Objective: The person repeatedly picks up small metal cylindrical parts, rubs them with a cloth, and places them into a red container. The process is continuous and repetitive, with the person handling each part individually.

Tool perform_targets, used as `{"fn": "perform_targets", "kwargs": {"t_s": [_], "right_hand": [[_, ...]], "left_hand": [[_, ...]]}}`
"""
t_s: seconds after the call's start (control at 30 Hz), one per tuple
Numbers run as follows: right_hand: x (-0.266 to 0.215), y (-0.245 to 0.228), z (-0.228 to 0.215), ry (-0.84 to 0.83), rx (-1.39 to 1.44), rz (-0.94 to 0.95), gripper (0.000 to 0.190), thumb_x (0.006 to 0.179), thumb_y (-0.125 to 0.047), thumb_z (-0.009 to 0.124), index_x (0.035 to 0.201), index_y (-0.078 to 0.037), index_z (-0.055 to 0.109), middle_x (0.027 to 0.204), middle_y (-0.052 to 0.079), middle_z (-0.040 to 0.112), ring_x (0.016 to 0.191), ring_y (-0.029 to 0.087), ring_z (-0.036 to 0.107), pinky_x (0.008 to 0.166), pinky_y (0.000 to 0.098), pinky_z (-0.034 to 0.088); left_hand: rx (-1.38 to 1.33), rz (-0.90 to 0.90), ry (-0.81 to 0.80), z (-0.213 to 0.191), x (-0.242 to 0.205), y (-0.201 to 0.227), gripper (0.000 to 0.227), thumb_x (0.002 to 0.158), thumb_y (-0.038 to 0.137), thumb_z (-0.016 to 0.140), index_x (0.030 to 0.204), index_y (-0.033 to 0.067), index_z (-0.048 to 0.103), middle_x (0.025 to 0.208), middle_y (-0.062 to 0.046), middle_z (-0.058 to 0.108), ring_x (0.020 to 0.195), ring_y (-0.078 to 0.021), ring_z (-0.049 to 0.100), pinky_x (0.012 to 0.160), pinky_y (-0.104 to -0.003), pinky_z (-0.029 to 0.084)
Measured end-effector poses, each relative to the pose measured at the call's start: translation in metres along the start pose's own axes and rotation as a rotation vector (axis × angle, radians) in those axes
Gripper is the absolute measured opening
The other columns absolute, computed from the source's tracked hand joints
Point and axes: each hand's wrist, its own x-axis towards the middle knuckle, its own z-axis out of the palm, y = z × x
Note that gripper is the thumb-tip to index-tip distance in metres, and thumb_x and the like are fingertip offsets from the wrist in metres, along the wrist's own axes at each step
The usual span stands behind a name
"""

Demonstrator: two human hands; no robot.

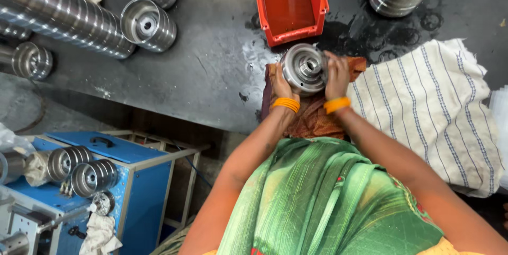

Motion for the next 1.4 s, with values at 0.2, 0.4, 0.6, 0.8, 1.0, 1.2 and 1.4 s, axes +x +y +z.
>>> {"fn": "perform_targets", "kwargs": {"t_s": [0.2,0.4,0.6,0.8,1.0,1.2,1.4], "right_hand": [[-0.014,-0.059,0.003,-0.377,-0.203,-0.755,0.024,0.106,-0.024,0.061,0.124,-0.009,0.067,0.125,0.011,0.067,0.122,0.034,0.061,0.111,0.0467,0.045],[0.059,-0.074,0.005,-0.229,-0.164,-0.204,0.010,0.101,-0.013,0.068,0.106,-0.004,0.068,0.115,0.015,0.055,0.110,0.031,0.061,0.100,0.0416,0.052],[0.018,-0.076,-0.011,-0.176,0.073,-0.030,0.019,0.100,-0.022,0.065,0.104,-0.004,0.062,0.105,0.007,0.062,0.096,0.027,0.063,0.088,0.0414,0.054],[-0.003,-0.078,-0.017,-0.243,-0.494,-0.474,0.029,0.097,-0.027,0.071,0.106,0.000,0.069,0.112,0.014,0.067,0.108,0.036,0.056,0.095,0.0460,0.046],[0.015,-0.059,-0.058,-0.511,0.066,0.525,0.029,0.102,-0.030,0.061,0.114,-0.005,0.071,0.101,0.006,0.070,0.081,0.016,0.064,0.072,0.0349,0.054],[0.028,-0.037,-0.105,-0.335,0.846,0.612,0.031,0.100,-0.028,0.063,0.116,-0.003,0.069,0.104,0.008,0.073,0.090,0.016,0.069,0.081,0.0284,0.059],[0.040,-0.043,-0.057,-0.536,-0.159,0.018,0.031,0.094,-0.016,0.067,0.122,-0.001,0.066,0.118,0.011,0.064,0.106,0.025,0.063,0.094,0.0392,0.053]], "left_hand": [[-0.058,-0.160,-0.151,-0.014,0.011,-0.022,0.043,0.111,0.044,0.065,0.122,0.0025,0.064,0.112,-0.009,0.066,0.097,-0.0200,0.065,0.088,-0.038,0.056],[0.287,-0.075,-0.217,-0.020,-0.002,-0.010,0.062,0.099,0.054,0.061,0.130,0.0004,0.065,0.122,-0.006,0.069,0.105,-0.0135,0.063,0.092,-0.031,0.051],[0.245,-0.052,-0.063,-0.014,-0.011,-0.003,0.064,0.098,0.054,0.061,0.131,0.0001,0.064,0.125,-0.008,0.066,0.108,-0.0175,0.061,0.092,-0.035,0.050],[0.218,-0.103,-0.128,-0.006,-0.019,-0.001,0.068,0.093,0.047,0.071,0.141,0.0015,0.054,0.131,-0.006,0.063,0.119,-0.0144,0.058,0.101,-0.033,0.045],[0.505,0.114,-0.472,0.026,-0.057,0.033,0.062,0.085,0.038,0.083,0.125,-0.0048,0.063,0.108,-0.014,0.073,0.093,-0.0185,0.069,0.084,-0.035,0.057],[1.735,0.800,-1.107,0.029,-0.058,0.049,0.044,0.088,0.039,0.077,0.121,0.0113,0.067,0.096,-0.007,0.075,0.088,-0.0189,0.069,0.081,-0.035,0.052],[1.828,1.345,-1.117,-0.005,-0.052,0.047,0.026,0.091,0.023,0.079,0.114,0.0199,0.069,0.122,0.000,0.067,0.118,-0.0203,0.060,0.110,-0.044,0.040]]}}
